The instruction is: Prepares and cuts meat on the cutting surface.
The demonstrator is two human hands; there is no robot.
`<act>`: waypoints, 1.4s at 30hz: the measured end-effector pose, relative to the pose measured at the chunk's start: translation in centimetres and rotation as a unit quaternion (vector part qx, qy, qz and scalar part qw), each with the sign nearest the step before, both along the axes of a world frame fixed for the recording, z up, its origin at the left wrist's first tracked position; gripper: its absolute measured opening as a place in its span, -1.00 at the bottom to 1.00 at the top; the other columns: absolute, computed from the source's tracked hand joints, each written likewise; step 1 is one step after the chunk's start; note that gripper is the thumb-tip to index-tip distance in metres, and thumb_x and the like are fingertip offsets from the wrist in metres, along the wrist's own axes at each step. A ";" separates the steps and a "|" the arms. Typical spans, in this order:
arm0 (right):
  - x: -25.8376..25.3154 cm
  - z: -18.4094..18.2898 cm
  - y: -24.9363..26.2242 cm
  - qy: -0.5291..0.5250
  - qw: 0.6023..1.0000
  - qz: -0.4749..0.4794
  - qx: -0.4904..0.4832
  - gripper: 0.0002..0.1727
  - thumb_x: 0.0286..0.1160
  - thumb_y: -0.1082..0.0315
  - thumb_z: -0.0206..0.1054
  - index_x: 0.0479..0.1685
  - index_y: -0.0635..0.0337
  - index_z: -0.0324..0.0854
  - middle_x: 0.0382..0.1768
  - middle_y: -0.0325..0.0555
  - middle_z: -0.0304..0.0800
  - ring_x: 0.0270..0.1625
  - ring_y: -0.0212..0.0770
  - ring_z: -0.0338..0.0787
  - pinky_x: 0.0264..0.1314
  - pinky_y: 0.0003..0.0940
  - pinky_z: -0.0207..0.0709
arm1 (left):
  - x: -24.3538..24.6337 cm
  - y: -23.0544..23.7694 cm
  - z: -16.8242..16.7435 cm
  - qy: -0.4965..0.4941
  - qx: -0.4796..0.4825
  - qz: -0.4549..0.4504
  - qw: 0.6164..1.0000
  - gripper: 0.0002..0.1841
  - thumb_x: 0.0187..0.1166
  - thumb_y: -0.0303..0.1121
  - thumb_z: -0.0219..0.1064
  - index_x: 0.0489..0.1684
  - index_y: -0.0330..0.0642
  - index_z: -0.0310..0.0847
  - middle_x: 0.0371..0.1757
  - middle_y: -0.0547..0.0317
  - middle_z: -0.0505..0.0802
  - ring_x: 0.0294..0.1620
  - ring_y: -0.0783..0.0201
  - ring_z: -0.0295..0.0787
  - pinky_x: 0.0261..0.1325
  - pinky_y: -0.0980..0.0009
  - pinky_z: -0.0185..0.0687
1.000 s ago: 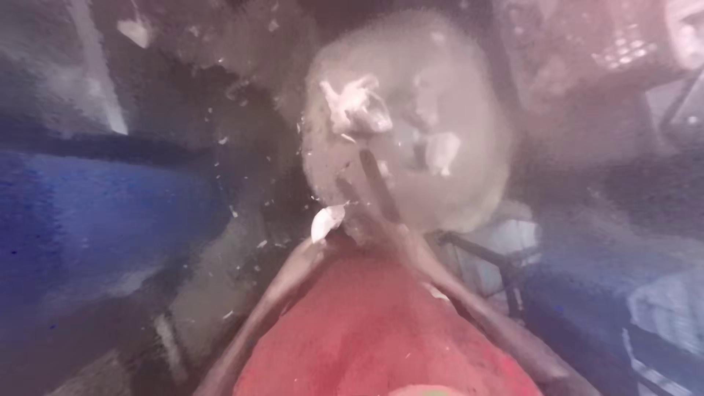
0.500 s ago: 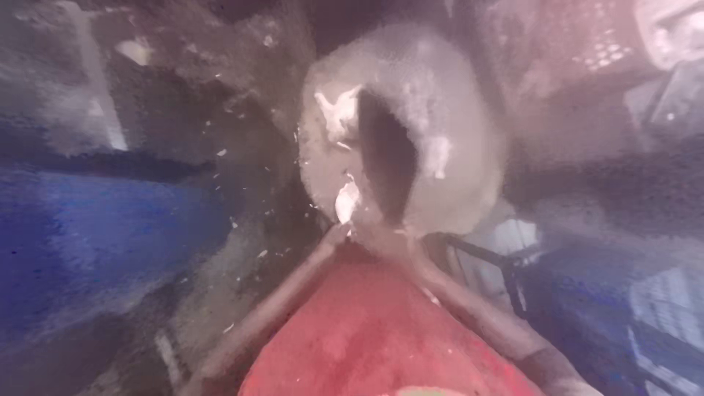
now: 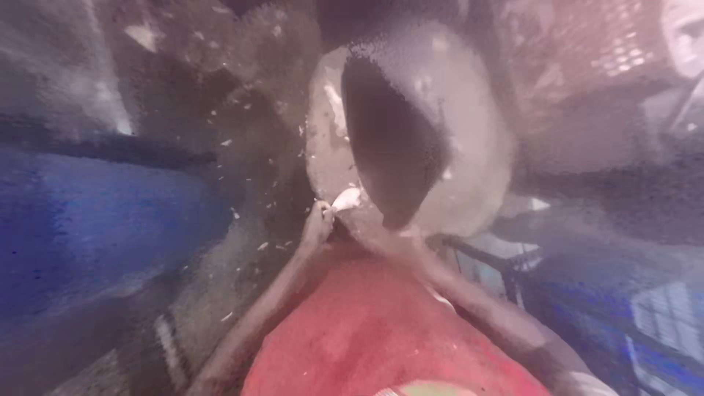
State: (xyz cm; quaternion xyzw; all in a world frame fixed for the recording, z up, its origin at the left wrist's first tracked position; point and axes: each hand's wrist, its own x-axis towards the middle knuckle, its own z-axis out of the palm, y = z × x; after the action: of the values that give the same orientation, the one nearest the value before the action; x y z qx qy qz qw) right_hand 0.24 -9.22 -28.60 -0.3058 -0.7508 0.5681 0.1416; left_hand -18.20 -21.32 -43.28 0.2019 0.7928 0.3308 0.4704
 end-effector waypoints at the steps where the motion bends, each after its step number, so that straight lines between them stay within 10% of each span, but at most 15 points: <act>1: 0.4 -1.8 -0.3 -0.058 0.998 0.028 0.005 -0.12 0.72 -0.31 -0.08 0.33 0.46 0.59 -0.03 0.02 0.87 -0.01 -0.39 0.83 0.18 -0.41 0.70 | 0.0 0.1 -0.1 0.007 -0.001 -0.007 1.000 -0.65 0.82 -0.13 0.12 0.26 -0.25 0.47 -0.26 0.01 0.76 -0.39 0.20 0.73 -0.21 0.16 0.74; 5: 1.5 -8.7 0.4 -0.350 0.919 0.135 -0.119 -0.33 0.90 -0.11 -0.22 0.48 0.28 0.50 0.24 0.21 0.73 0.31 0.04 0.74 0.45 0.04 0.52 | -0.4 -0.5 -1.0 0.014 -0.008 -0.026 1.000 -0.67 0.82 -0.15 0.09 0.24 -0.22 0.51 -0.27 0.02 0.75 -0.40 0.18 0.74 -0.20 0.15 0.76; 10: 7.2 -10.2 0.4 -0.346 0.931 0.022 -0.114 -0.34 0.86 -0.15 -0.16 0.40 0.21 0.57 0.13 0.11 0.79 0.21 -0.03 0.79 0.38 0.01 0.61 | -0.6 0.0 3.1 -0.094 0.075 -0.044 0.992 -0.75 0.80 -0.20 0.14 0.06 -0.22 0.54 -0.44 0.19 0.69 -0.55 0.34 0.61 -0.40 0.36 0.65; 12: 9.5 -9.5 0.5 -0.348 0.936 -0.024 -0.044 -0.33 0.81 -0.19 -0.05 0.42 0.23 0.57 0.09 0.13 0.82 0.16 -0.01 0.83 0.34 0.04 0.64 | -0.9 2.1 4.3 -0.133 0.115 -0.101 0.979 -0.69 0.79 -0.21 0.18 0.29 -0.22 0.47 -0.18 0.11 0.81 -0.32 0.30 0.78 -0.18 0.33 0.78; 15: 12.5 -6.1 2.0 -0.376 0.926 0.019 -0.036 -0.34 0.75 -0.18 0.05 0.46 0.22 0.52 0.11 0.17 0.78 0.19 0.06 0.79 0.35 0.08 0.60 | -2.6 7.6 4.7 -0.022 0.101 -0.144 0.984 -0.45 0.80 -0.13 0.18 0.73 -0.11 0.27 0.42 -0.12 0.72 0.30 0.08 0.76 0.37 0.05 0.67; 19: 16.5 -5.3 2.7 -0.388 0.897 0.198 -0.078 -0.36 0.79 -0.16 0.05 0.47 0.19 0.57 0.26 0.24 0.76 0.36 0.21 0.73 0.46 0.29 0.48 | -1.1 16.3 7.3 0.082 0.089 -0.239 0.963 -0.58 0.86 -0.26 0.09 0.58 -0.25 0.42 0.48 -0.23 0.67 0.45 -0.09 0.65 0.52 -0.09 0.51; 23: 14.9 -7.1 4.6 -0.346 0.924 0.162 -0.025 -0.39 0.73 -0.20 0.12 0.34 0.14 0.67 0.08 0.20 0.83 0.18 0.21 0.81 0.28 0.35 0.59 | 5.0 27.8 6.1 0.244 0.178 -0.415 0.858 -0.61 0.81 -0.15 0.12 0.40 -0.14 0.65 0.36 -0.07 0.78 0.43 0.00 0.69 0.55 -0.04 0.51; 26: 11.1 -7.7 4.0 -0.305 0.931 0.186 -0.070 -0.38 0.74 -0.14 0.15 0.43 0.20 0.60 0.24 0.24 0.76 0.33 0.20 0.74 0.45 0.25 0.51 | 9.9 31.2 5.3 0.315 0.187 -0.491 0.791 -0.53 0.70 -0.25 0.26 0.57 -0.11 0.53 0.54 -0.13 0.64 0.63 -0.17 0.46 0.69 -0.23 0.24; 30: 6.4 -10.5 4.2 -0.221 0.950 0.159 -0.153 -0.32 0.82 -0.14 0.01 0.11 0.45 0.59 -0.12 0.26 0.73 -0.04 0.08 0.75 0.14 0.09 0.58 | 13.1 33.5 2.8 0.195 0.132 -0.423 0.875 -0.53 0.66 -0.18 0.36 0.45 -0.26 0.59 0.39 -0.26 0.72 0.43 -0.18 0.64 0.47 -0.18 0.51; 34: 6.3 -12.2 4.6 -0.151 0.958 0.053 -0.237 -0.41 0.86 -0.08 -0.03 0.29 0.33 0.55 -0.15 0.05 0.72 -0.17 -0.18 0.73 0.02 -0.20 0.65 | 11.7 35.3 4.1 0.290 0.084 -0.541 0.785 -0.50 0.66 -0.15 0.32 0.51 -0.19 0.55 0.39 -0.32 0.71 0.43 -0.34 0.61 0.41 -0.36 0.48; 38: 11.3 -11.3 5.0 -0.208 0.963 -0.057 -0.162 -0.39 0.84 -0.07 0.01 0.58 0.22 0.46 0.29 0.21 0.75 0.36 0.06 0.75 0.52 0.07 0.52 | 5.8 27.9 10.5 0.182 0.088 -0.366 0.909 -0.48 0.69 -0.14 0.34 0.58 -0.08 0.45 0.19 -0.18 0.81 0.14 -0.10 0.81 0.22 -0.19 0.69; 42: 14.3 -10.6 5.1 -0.228 0.944 -0.159 -0.179 -0.46 0.86 0.03 0.00 0.43 0.30 0.55 0.04 0.16 0.79 0.05 -0.08 0.79 0.23 -0.07 0.63 | 3.4 17.0 13.2 0.009 0.151 -0.026 0.988 -0.69 0.82 -0.34 0.05 0.35 -0.33 0.44 -0.26 0.22 0.72 -0.36 0.52 0.68 -0.25 0.49 0.71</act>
State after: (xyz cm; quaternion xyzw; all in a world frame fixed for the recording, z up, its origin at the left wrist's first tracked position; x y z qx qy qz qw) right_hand 14.56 -4.09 -39.20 -0.5632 -0.5902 0.5783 -0.0019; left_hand -14.80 -4.34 -30.10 0.2942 0.7322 0.4329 0.4358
